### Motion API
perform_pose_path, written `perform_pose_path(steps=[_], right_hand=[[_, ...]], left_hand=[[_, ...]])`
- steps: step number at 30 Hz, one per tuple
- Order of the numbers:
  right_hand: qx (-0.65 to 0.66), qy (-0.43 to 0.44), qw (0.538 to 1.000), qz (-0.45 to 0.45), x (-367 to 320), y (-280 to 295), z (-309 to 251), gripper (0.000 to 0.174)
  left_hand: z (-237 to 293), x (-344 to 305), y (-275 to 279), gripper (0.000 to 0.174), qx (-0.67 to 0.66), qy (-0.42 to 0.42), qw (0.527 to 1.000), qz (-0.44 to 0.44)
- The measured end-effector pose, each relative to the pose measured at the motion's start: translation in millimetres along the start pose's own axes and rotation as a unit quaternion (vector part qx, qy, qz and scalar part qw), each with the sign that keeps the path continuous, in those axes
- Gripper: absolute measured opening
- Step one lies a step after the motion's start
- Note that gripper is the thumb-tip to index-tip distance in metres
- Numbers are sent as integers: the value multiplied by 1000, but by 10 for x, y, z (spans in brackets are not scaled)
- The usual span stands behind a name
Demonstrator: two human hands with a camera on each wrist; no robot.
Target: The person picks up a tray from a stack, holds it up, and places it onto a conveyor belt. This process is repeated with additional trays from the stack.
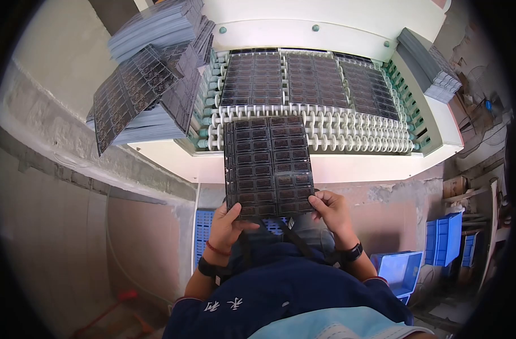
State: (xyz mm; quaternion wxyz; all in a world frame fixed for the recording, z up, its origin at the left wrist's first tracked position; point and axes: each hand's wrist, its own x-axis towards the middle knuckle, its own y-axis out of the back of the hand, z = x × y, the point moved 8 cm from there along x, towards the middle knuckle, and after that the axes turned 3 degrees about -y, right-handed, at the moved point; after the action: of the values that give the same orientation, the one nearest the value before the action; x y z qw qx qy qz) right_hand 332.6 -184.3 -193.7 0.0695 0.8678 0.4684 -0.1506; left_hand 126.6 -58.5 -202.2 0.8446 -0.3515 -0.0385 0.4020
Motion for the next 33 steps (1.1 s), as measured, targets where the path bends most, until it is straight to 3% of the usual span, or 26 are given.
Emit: perform_pose_path(steps=[6,13,16,18,27,33], right_hand=[[-6,35,999,-4,16,-11,-27,13],[1,82,997,2,-22,8,-87,12],[68,27,997,3,-6,84,-30,13],[172,16,985,17,-1,269,25,11],[160,78,970,163,-326,1382,41,10],[173,95,968,152,9,1473,-47,9]], left_hand=[[35,19,-73,42,-73,4,997,6],[65,79,-37,31,-23,17,1000,4],[40,143,-40,28,-26,11,1000,10],[67,187,-72,28,-43,4,999,6],[294,305,74,33,-8,-21,999,49],[450,534,152,30,14,-43,998,54]])
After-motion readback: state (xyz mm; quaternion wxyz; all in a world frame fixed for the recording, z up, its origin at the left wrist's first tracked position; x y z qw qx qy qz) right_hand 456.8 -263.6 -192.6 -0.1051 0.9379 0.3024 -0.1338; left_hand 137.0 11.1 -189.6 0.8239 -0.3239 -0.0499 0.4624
